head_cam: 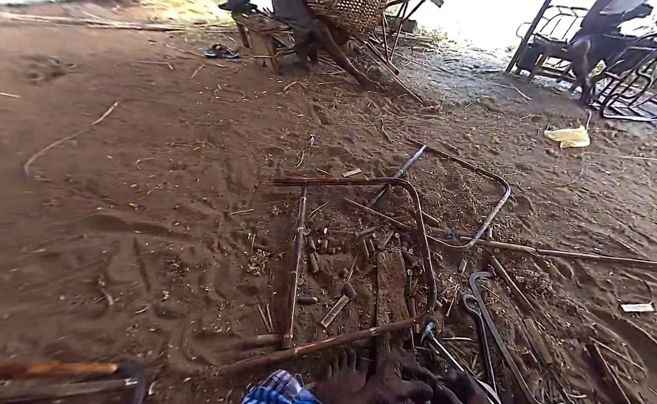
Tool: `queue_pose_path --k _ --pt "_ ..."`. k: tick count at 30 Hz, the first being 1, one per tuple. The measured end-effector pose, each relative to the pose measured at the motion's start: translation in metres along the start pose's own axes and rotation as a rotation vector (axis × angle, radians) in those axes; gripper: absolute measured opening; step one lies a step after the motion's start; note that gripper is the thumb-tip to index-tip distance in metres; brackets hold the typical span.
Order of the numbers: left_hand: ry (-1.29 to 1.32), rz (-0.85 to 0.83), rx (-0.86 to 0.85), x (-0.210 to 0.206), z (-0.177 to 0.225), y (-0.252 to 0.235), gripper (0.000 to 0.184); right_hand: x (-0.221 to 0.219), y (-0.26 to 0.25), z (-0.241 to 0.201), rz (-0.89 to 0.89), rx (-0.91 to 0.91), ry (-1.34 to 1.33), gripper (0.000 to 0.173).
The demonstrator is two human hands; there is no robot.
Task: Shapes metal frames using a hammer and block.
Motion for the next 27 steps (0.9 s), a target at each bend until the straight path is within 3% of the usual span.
queue_pose_path --k 3,5,9,11,13,15,17,21,24,27 --pt "-0.044 0.195 0.120 0.026 -0.011 0.019 0.019 -0.044 -0.013 0.020 -0.006 -0.122 -0.097 0.027" --pt "-0.278 0.261 0.124 0.038 -0.016 0.030 0.018 -0.043 -0.018 0.025 -0.071 -0.115 0.190 0.029" --pt "-0.745 0.486 -0.167 0.058 0.006 0.022 0.016 0.025 -0.021 0.030 0.095 0.041 1.029 0.043" --pt "-0.824 0.546 -0.245 0.070 0.012 0.007 0.017 0.065 -0.020 0.050 0.101 -0.101 1.250 0.053" --pt "-0.869 0.596 -0.277 0.081 0.013 -0.008 0.015 0.086 -0.020 0.068 0.049 -0.171 1.342 0.046" --pt "-0.907 0.623 -0.289 0.086 0.007 -0.017 0.015 0.090 -0.017 0.074 0.029 -0.139 1.346 0.036" --pt "-0.905 0.626 -0.329 0.086 0.002 -0.018 0.018 0.090 -0.005 0.067 0.003 -0.179 1.289 0.039" --pt "-0.900 0.606 -0.361 0.092 0.002 -0.008 0.040 0.090 0.023 0.074 -0.135 -0.172 0.761 0.045" --pt "-0.886 0.611 -0.303 0.094 -0.002 -0.006 0.051 0.056 0.041 0.069 -0.248 -0.113 0.380 0.043" --pt "-0.883 0.618 -0.292 0.094 0.000 -0.007 0.054 0.018 0.040 0.059 -0.280 -0.102 0.335 0.047"
Point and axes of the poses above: each hand's wrist, its own y-axis away from the middle knuckle, its own x-axis out of the back of the hand, z = x × y, the point moved 6 cm from there along -y, towards the middle knuckle, and after that the axes turned 1 degree about -z, right-handed, at the moved point
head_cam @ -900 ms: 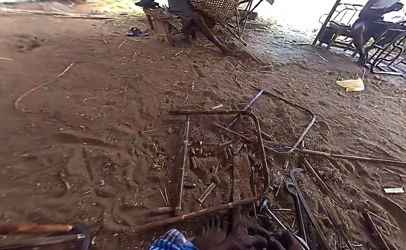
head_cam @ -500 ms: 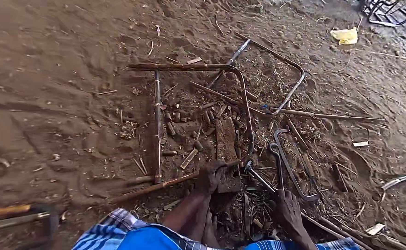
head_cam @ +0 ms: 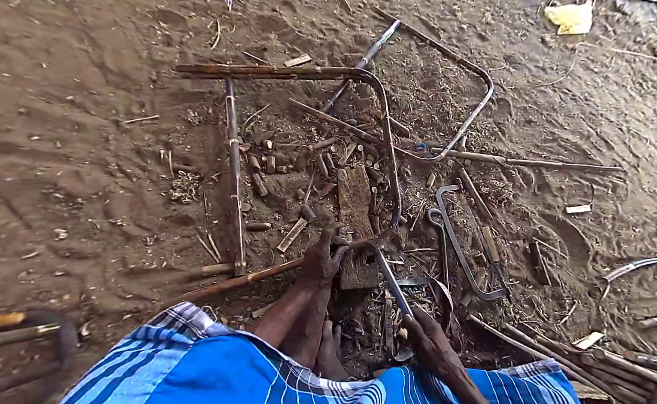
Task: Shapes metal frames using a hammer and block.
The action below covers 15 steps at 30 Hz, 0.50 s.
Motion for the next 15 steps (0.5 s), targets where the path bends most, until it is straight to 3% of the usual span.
queue_pose_path --k 8,13,15 --pt "-0.122 -0.055 -0.018 0.000 0.004 -0.003 0.056 -0.024 -0.013 -0.033 -0.008 -0.061 0.390 0.056" --pt "-0.164 -0.111 -0.028 0.001 0.005 0.000 0.056 -0.030 -0.014 -0.024 0.024 -0.061 0.306 0.055" --pt "-0.310 -0.149 -0.057 0.008 0.004 0.002 0.052 -0.019 -0.009 -0.026 0.078 0.064 0.212 0.054"
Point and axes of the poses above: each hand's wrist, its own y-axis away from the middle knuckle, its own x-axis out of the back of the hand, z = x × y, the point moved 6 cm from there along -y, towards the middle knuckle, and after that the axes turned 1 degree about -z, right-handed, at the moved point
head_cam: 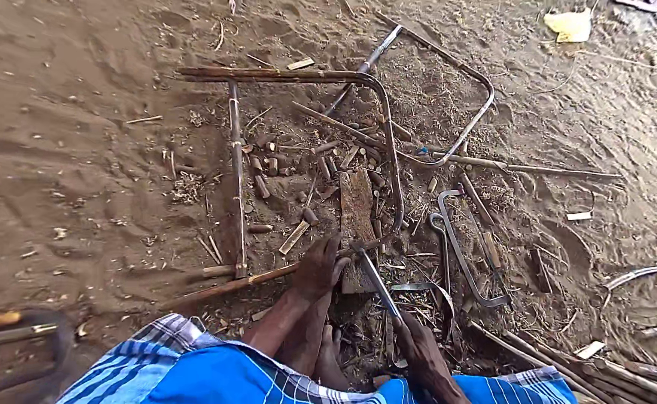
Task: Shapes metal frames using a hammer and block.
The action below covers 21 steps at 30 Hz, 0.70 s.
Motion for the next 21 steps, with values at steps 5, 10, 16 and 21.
queue_pose_path --k 5,10,16,21 --pt "0.020 0.012 0.029 0.016 -0.013 0.019 0.031 0.015 0.016 0.007 -0.009 0.111 -0.350 0.054" --pt "0.172 0.095 0.021 -0.003 0.001 -0.005 0.020 0.003 0.011 0.014 -0.010 0.003 -0.354 0.051" --pt "0.135 0.172 -0.040 -0.011 -0.002 -0.001 0.016 -0.006 0.005 0.008 -0.011 0.007 -0.194 0.051" --pt "0.123 0.214 -0.057 -0.012 -0.003 0.002 0.019 -0.010 -0.004 0.003 -0.036 -0.080 0.025 0.053"
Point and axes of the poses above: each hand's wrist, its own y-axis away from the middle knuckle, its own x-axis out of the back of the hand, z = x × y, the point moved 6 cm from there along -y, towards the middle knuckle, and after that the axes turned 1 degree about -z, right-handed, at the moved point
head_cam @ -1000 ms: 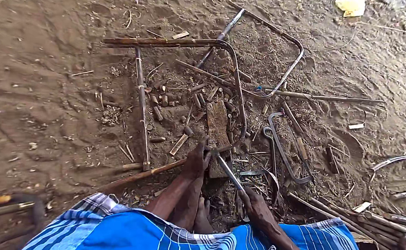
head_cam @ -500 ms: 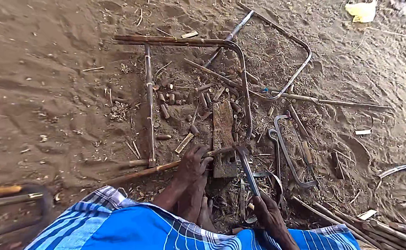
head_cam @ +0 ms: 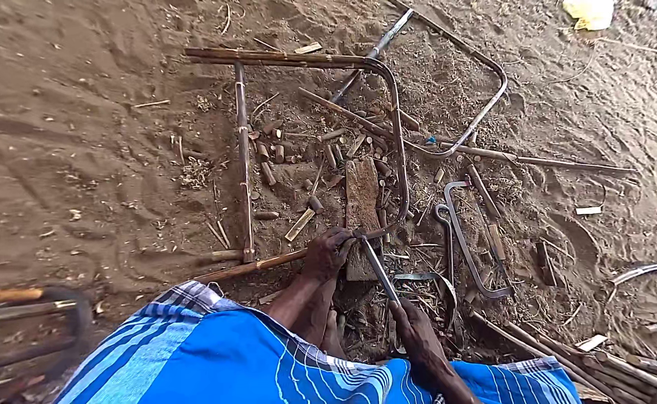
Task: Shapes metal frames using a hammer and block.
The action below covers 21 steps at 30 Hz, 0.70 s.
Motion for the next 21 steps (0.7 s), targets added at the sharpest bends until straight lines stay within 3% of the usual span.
queue_pose_path --k 2,5,7,10,14,21 --pt "-0.011 0.003 0.002 0.002 0.001 0.000 0.018 0.000 0.001 -0.006 0.033 0.041 0.030 0.052" --pt "0.000 -0.006 0.028 -0.001 0.001 0.002 0.016 -0.002 0.000 0.000 -0.038 -0.076 0.038 0.052" --pt "-0.004 -0.041 0.011 0.001 -0.001 -0.002 0.020 0.000 0.003 0.000 0.009 -0.005 -0.002 0.055" --pt "-0.201 -0.289 0.076 0.016 -0.004 0.006 0.046 0.012 0.013 0.003 0.046 0.144 -0.079 0.056" --pt "-0.342 -0.354 0.106 0.014 -0.003 0.013 0.026 0.014 0.011 0.017 -0.030 0.015 -0.110 0.060" --pt "-0.438 -0.452 0.240 0.004 0.006 0.005 0.022 0.003 -0.007 0.027 0.020 -0.064 -0.180 0.061"
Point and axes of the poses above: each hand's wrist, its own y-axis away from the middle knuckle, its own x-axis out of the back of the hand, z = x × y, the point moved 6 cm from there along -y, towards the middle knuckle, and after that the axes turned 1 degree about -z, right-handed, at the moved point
